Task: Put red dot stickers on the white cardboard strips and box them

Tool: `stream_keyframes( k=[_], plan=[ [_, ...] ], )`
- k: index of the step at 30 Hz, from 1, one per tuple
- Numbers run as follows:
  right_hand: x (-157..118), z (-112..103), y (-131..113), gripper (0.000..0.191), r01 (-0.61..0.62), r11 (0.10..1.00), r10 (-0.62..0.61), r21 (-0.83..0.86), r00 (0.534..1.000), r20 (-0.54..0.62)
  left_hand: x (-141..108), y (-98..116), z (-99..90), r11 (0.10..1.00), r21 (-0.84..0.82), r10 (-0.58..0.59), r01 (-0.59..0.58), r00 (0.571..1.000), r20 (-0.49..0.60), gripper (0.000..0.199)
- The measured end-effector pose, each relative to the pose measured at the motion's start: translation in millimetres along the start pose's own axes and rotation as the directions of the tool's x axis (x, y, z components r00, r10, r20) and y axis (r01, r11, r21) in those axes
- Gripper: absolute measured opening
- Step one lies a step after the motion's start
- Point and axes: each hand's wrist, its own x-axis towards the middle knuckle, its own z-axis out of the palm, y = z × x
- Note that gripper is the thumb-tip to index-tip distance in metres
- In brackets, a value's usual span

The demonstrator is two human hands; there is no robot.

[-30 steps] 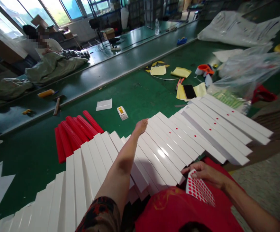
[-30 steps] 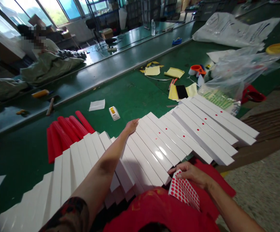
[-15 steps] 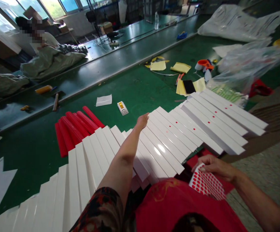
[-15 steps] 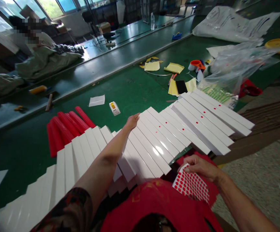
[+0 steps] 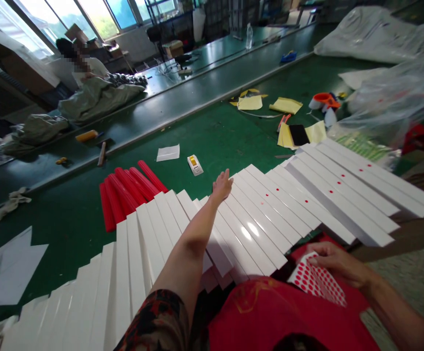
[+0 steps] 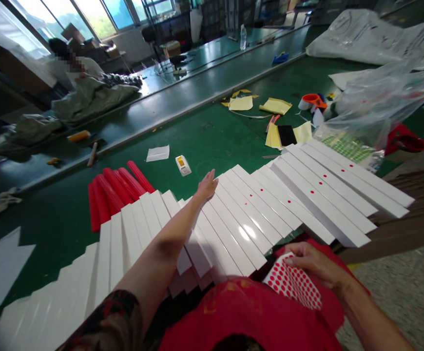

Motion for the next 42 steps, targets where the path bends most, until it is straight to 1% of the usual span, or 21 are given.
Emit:
stream_keyframes(
  k=[2, 4, 6, 9, 11, 13, 14, 15, 17, 19, 22, 24, 26, 27, 28, 31, 33, 35, 38, 40, 42],
  plan=[
    [-8.2, -1.3, -20.2, 0.036, 0.025, 0.998, -0.018, 0.056, 0.993, -0.117, -13.2, -0.1, -8.2, 0.997, -0.063, -0.050, 0.042, 0.991, -0.121, 0.055],
    [-11.9, 7.9, -46.3, 0.039, 0.054, 0.998, -0.050, 0.013, 0.977, -0.209, -32.4, 0.8, -19.5, 0.993, -0.105, -0.074, 0.053, 0.974, -0.212, 0.044],
    [-9.8, 27.8, -73.1, 0.042, 0.090, 0.992, -0.110, -0.091, 0.962, -0.248, -57.2, 3.6, -31.4, 0.990, -0.142, -0.059, 0.021, 0.961, -0.270, 0.032],
    [2.6, 67.1, -103.1, 0.044, 0.180, 0.965, -0.221, -0.192, 0.950, -0.221, -100.4, 11.3, -45.5, 0.960, -0.272, -0.019, -0.063, 0.957, -0.291, 0.026],
    [13.3, 90.1, -113.0, 0.044, 0.226, 0.947, -0.272, -0.230, 0.943, -0.193, -128.7, 17.6, -50.9, 0.911, -0.396, 0.019, -0.116, 0.970, -0.241, 0.027],
    [22.3, 106.0, -116.7, 0.042, 0.255, 0.939, -0.297, -0.232, 0.940, -0.168, -153.0, 22.8, -52.6, 0.832, -0.540, 0.070, -0.125, 0.990, -0.121, 0.027],
    [25.7, 111.4, -117.4, 0.041, 0.267, 0.937, -0.305, -0.224, 0.939, -0.159, -163.0, 24.4, -52.0, 0.789, -0.607, 0.091, -0.097, 0.995, -0.040, 0.029],
    [28.5, 115.3, -117.9, 0.040, 0.278, 0.937, -0.313, -0.213, 0.937, -0.152, -171.3, 25.0, -50.5, 0.751, -0.659, 0.104, -0.050, 0.994, 0.043, 0.036],
    [32.4, 120.4, -119.2, 0.039, 0.290, 0.938, -0.318, -0.189, 0.937, -0.142, -183.6, 23.4, -45.3, 0.698, -0.715, 0.105, 0.048, 0.980, 0.168, 0.057],
    [35.7, 123.7, -120.8, 0.039, 0.294, 0.943, -0.316, -0.157, 0.939, -0.138, -191.1, 19.4, -39.3, 0.659, -0.747, 0.087, 0.090, 0.977, 0.195, 0.064],
    [41.5, 127.7, -121.0, 0.036, 0.289, 0.956, -0.294, -0.053, 0.949, -0.112, -197.4, 14.4, -34.2, 0.560, -0.823, 0.059, 0.099, 0.985, 0.159, 0.056],
    [45.9, 130.1, -119.2, 0.041, 0.261, 0.965, -0.257, 0.034, 0.962, -0.088, -200.1, 13.6, -34.7, 0.519, -0.849, 0.040, 0.100, 0.989, 0.141, 0.053],
    [49.6, 132.6, -117.2, 0.052, 0.213, 0.972, -0.208, 0.098, 0.976, -0.065, -202.0, 14.4, -37.0, 0.531, -0.843, 0.021, 0.088, 0.993, 0.117, 0.051],
    [50.9, 134.2, -116.6, 0.053, 0.195, 0.974, -0.190, 0.115, 0.980, -0.053, -202.5, 15.2, -38.3, 0.543, -0.836, 0.014, 0.077, 0.995, 0.101, 0.050],
    [51.7, 136.0, -116.5, 0.049, 0.182, 0.975, -0.178, 0.127, 0.983, -0.043, -202.8, 16.1, -39.4, 0.552, -0.831, 0.010, 0.068, 0.996, 0.088, 0.049],
    [51.7, 143.1, -119.5, 0.030, 0.165, 0.974, -0.163, 0.153, 0.986, -0.026, -202.1, 18.0, -41.0, 0.546, -0.835, 0.000, 0.068, 0.997, 0.081, 0.045],
    [50.4, 147.9, -122.9, 0.026, 0.157, 0.972, -0.153, 0.176, 0.988, -0.035, -200.9, 17.9, -40.5, 0.535, -0.841, -0.009, 0.077, 0.996, 0.086, 0.043],
    [49.3, 151.4, -125.8, 0.027, 0.153, 0.970, -0.146, 0.191, 0.988, -0.046, -199.5, 15.8, -39.6, 0.548, -0.832, -0.005, 0.080, 0.996, 0.092, 0.043],
    [48.7, 153.1, -127.5, 0.029, 0.170, 0.972, -0.161, 0.160, 0.985, -0.068, -197.4, 11.3, -41.3, 0.618, -0.784, 0.018, 0.060, 0.996, 0.090, 0.046],
    [48.7, 152.5, -126.8, 0.030, 0.187, 0.976, -0.178, 0.112, 0.980, -0.085, -196.0, 9.7, -46.0, 0.681, -0.732, 0.037, 0.009, 0.998, 0.047, 0.038],
    [48.6, 151.5, -125.1, 0.032, 0.200, 0.978, -0.193, 0.056, 0.975, -0.106, -194.8, 10.2, -52.3, 0.748, -0.660, 0.081, -0.077, 0.996, -0.024, 0.024]
  ],
)
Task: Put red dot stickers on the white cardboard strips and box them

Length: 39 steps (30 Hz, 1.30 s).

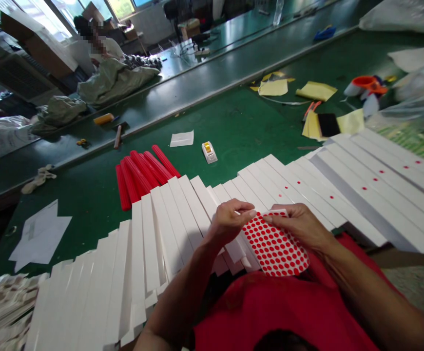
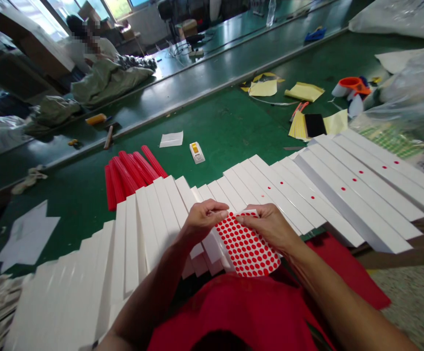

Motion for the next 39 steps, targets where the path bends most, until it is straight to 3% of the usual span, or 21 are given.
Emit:
stream_keyframes(
  k=[4, 12, 18, 26, 33, 39],
  plan=[
    [-1.2, -2.2, 4.3, 0.037, 0.016, 0.995, -0.018, -0.098, 1.000, -0.020, 3.6, 5.5, -2.4, 0.987, 0.135, 0.089, -0.092, 0.996, 0.028, 0.019],
    [-4.7, -3.2, 7.0, 0.040, 0.004, 0.983, -0.013, -0.184, 0.999, -0.046, 5.8, 5.2, 8.1, 0.987, 0.160, 0.017, -0.027, 0.998, 0.068, 0.011],
    [-11.7, -15.1, 16.6, 0.034, -0.022, 0.987, 0.016, -0.160, 0.999, -0.035, 15.6, -1.2, 15.3, 0.980, 0.194, 0.045, -0.053, 0.998, 0.050, 0.010],
    [-34.8, -47.4, 27.5, 0.039, -0.057, 0.995, 0.049, -0.077, 0.994, -0.098, 57.3, -44.7, 56.0, 0.924, 0.372, -0.079, 0.088, 0.996, -0.040, 0.011],
    [-44.8, -51.8, 31.7, 0.041, -0.049, 0.993, 0.035, -0.103, 0.991, -0.131, 90.7, -52.8, 90.5, 0.867, 0.495, -0.039, 0.057, 0.998, -0.046, 0.014],
    [-47.7, -60.3, 38.2, 0.039, -0.053, 0.998, 0.046, -0.045, 0.987, -0.152, 110.2, -63.8, 106.7, 0.800, 0.596, -0.024, 0.066, 0.997, -0.078, 0.019]
  ],
)
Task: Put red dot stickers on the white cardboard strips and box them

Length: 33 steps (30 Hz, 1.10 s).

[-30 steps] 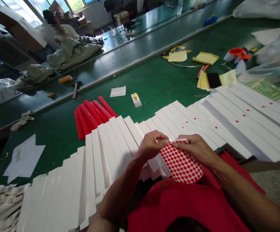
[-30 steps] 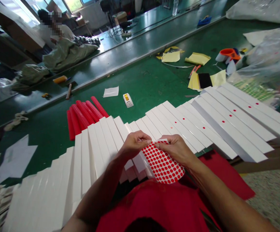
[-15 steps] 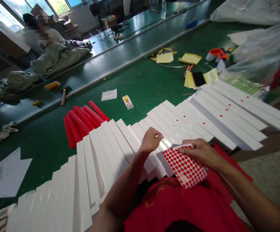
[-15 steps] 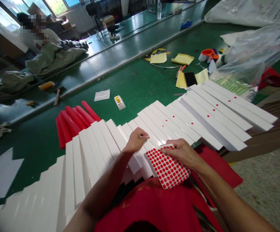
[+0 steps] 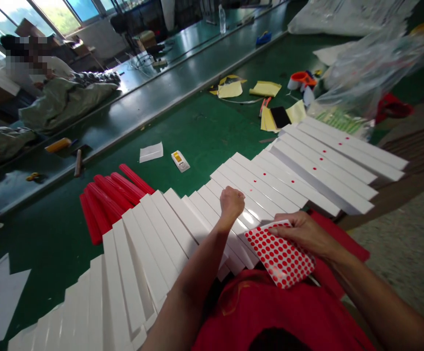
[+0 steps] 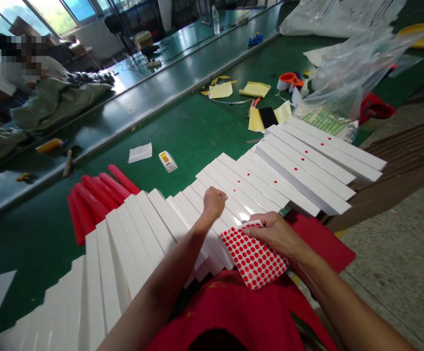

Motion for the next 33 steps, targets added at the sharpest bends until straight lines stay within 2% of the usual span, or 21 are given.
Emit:
stream_keyframes(
  k=[9, 12, 13, 15, 17, 19, 21, 23, 25, 28, 33],
  plan=[
    [2.4, -4.6, -0.3, 0.039, 0.002, 1.000, -0.002, 0.018, 1.000, -0.004, -0.3, -0.3, 8.3, 0.991, 0.130, 0.022, -0.017, 0.999, -0.039, 0.021],
    [4.3, -2.7, -3.5, 0.040, -0.003, 1.000, 0.004, 0.011, 1.000, -0.018, -2.9, -0.2, 11.1, 0.987, 0.152, 0.063, -0.049, 0.994, -0.085, 0.014],
    [5.2, -2.1, -4.4, 0.041, -0.004, 1.000, 0.004, 0.004, 1.000, -0.025, -3.9, -0.1, 11.0, 0.988, 0.147, 0.071, -0.053, 0.991, -0.115, 0.012],
    [7.1, -1.5, -5.6, 0.040, -0.001, 1.000, 0.001, -0.016, 0.999, -0.037, -5.8, 0.1, 8.0, 0.991, 0.127, 0.060, -0.039, 0.983, -0.171, 0.022],
    [9.1, -1.5, -5.6, 0.039, 0.010, 0.999, -0.011, -0.039, 0.999, -0.039, -8.8, -0.2, 0.5, 0.996, 0.093, 0.013, 0.003, 0.985, -0.172, 0.023],
    [11.0, -1.8, -4.9, 0.039, 0.021, 0.999, -0.023, -0.049, 0.999, -0.034, -14.7, -1.3, -11.5, 1.000, -0.002, -0.026, 0.025, 0.998, -0.063, 0.015],
    [13.1, -1.9, -3.7, 0.038, 0.025, 0.999, -0.026, -0.047, 0.999, -0.028, -24.7, -2.4, -26.8, 0.981, -0.195, 0.004, 0.020, 0.993, 0.122, 0.023],
    [15.3, -1.7, -2.4, 0.036, 0.016, 0.999, -0.018, -0.049, 0.999, -0.031, -37.7, -2.2, -43.2, 0.904, -0.425, 0.094, 0.038, 0.953, 0.287, 0.027],
    [17.9, -0.9, -1.0, 0.033, 0.008, 0.999, -0.010, -0.051, 0.999, -0.034, -50.6, -0.6, -57.9, 0.803, -0.588, 0.166, 0.096, 0.912, 0.376, 0.026],
    [21.7, 2.2, 1.2, 0.030, 0.007, 0.999, -0.008, -0.038, 1.000, -0.030, -63.6, 2.0, -71.5, 0.726, -0.673, 0.197, 0.144, 0.893, 0.404, 0.021],
    [25.6, 12.0, 1.1, 0.030, -0.008, 1.000, 0.007, -0.017, 1.000, -0.025, -70.1, -2.8, -71.9, 0.739, -0.654, 0.145, 0.165, 0.908, 0.393, 0.013]
  ],
)
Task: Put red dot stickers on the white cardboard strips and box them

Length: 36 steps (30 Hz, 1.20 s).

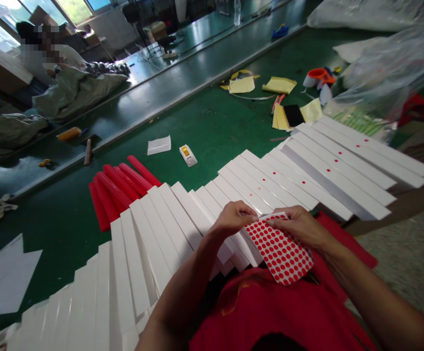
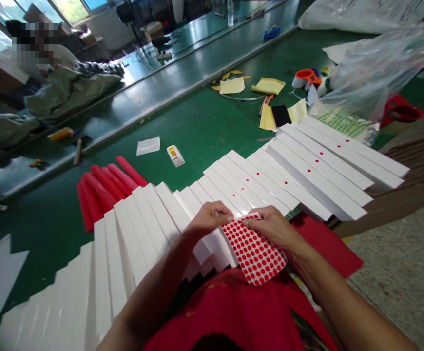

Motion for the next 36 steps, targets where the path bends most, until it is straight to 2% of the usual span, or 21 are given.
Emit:
stream_keyframes(
  k=[4, 6, 8, 12, 17, 20, 22, 24, 26, 28, 30, 32, 34, 36],
  plan=[
    [0.0, 6.3, -2.3, 0.032, -0.049, 0.998, 0.049, -0.032, 0.999, -0.013, 5.2, -14.8, -1.8, 1.000, 0.001, -0.016, 0.016, 0.999, -0.039, 0.015],
    [-0.3, 7.1, -1.9, 0.032, -0.060, 0.997, 0.059, -0.041, 0.998, -0.013, 13.4, -24.3, -2.9, 0.998, 0.068, -0.008, 0.016, 0.993, -0.122, 0.016],
    [-0.8, 6.7, -0.9, 0.032, -0.061, 0.997, 0.060, -0.042, 0.998, -0.008, 24.8, -34.0, -3.2, 0.976, 0.211, 0.000, 0.048, 0.974, -0.225, 0.016],
    [-3.9, 6.1, -1.7, 0.032, -0.065, 0.997, 0.064, -0.045, 0.998, -0.023, 46.8, -48.0, 0.0, 0.863, 0.480, 0.021, 0.158, 0.938, -0.346, 0.017],
    [-8.5, 5.7, -6.2, 0.031, -0.065, 0.997, 0.063, -0.033, 0.996, -0.060, 56.8, -53.7, 9.4, 0.706, 0.670, 0.054, 0.228, 0.927, -0.372, 0.022],
    [-6.8, 3.3, -4.2, 0.031, -0.065, 0.997, 0.063, -0.032, 0.996, -0.059, 55.7, -55.9, 15.6, 0.594, 0.770, 0.122, 0.234, 0.919, -0.374, 0.024],
    [-4.1, 1.4, -1.3, 0.031, -0.059, 0.998, 0.057, -0.031, 0.997, -0.051, 54.0, -57.5, 18.2, 0.568, 0.794, 0.187, 0.217, 0.906, -0.381, 0.018],
    [-1.4, 0.2, 1.1, 0.032, -0.054, 0.998, 0.053, -0.027, 0.998, -0.041, 51.8, -57.8, 17.8, 0.592, 0.781, 0.247, 0.201, 0.877, -0.412, 0.019],
    [0.5, -0.2, 1.9, 0.033, -0.057, 0.998, 0.056, -0.016, 0.998, -0.031, 48.4, -55.8, 13.8, 0.636, 0.745, 0.257, 0.202, 0.855, -0.451, 0.022],
    [1.6, 0.0, 1.4, 0.035, -0.062, 0.998, 0.062, -0.007, 0.998, -0.021, 42.7, -52.2, 6.8, 0.711, 0.675, 0.163, 0.198, 0.887, -0.431, 0.017],
    [2.7, 0.1, 0.8, 0.035, -0.054, 0.998, 0.054, -0.013, 0.998, -0.012, 34.1, -48.1, -1.1, 0.826, 0.548, 0.043, 0.134, 0.954, -0.298, 0.024],
    [4.7, 0.0, 0.9, 0.037, -0.045, 0.998, 0.044, -0.038, 0.999, -0.006, 23.6, -44.0, -7.6, 0.929, 0.368, -0.002, 0.047, 0.992, -0.122, 0.029],
    [7.6, 0.1, 1.6, 0.038, -0.044, 0.997, 0.044, -0.063, 0.999, 0.000, 13.6, -39.6, -11.0, 0.983, 0.182, 0.009, -0.006, 1.000, -0.017, 0.028],
    [10.9, 1.1, 2.3, 0.040, -0.046, 0.996, 0.047, -0.078, 0.999, 0.004, 6.4, -34.8, -11.7, 1.000, 0.020, 0.000, 0.000, 1.000, 0.024, 0.025]
  ],
)
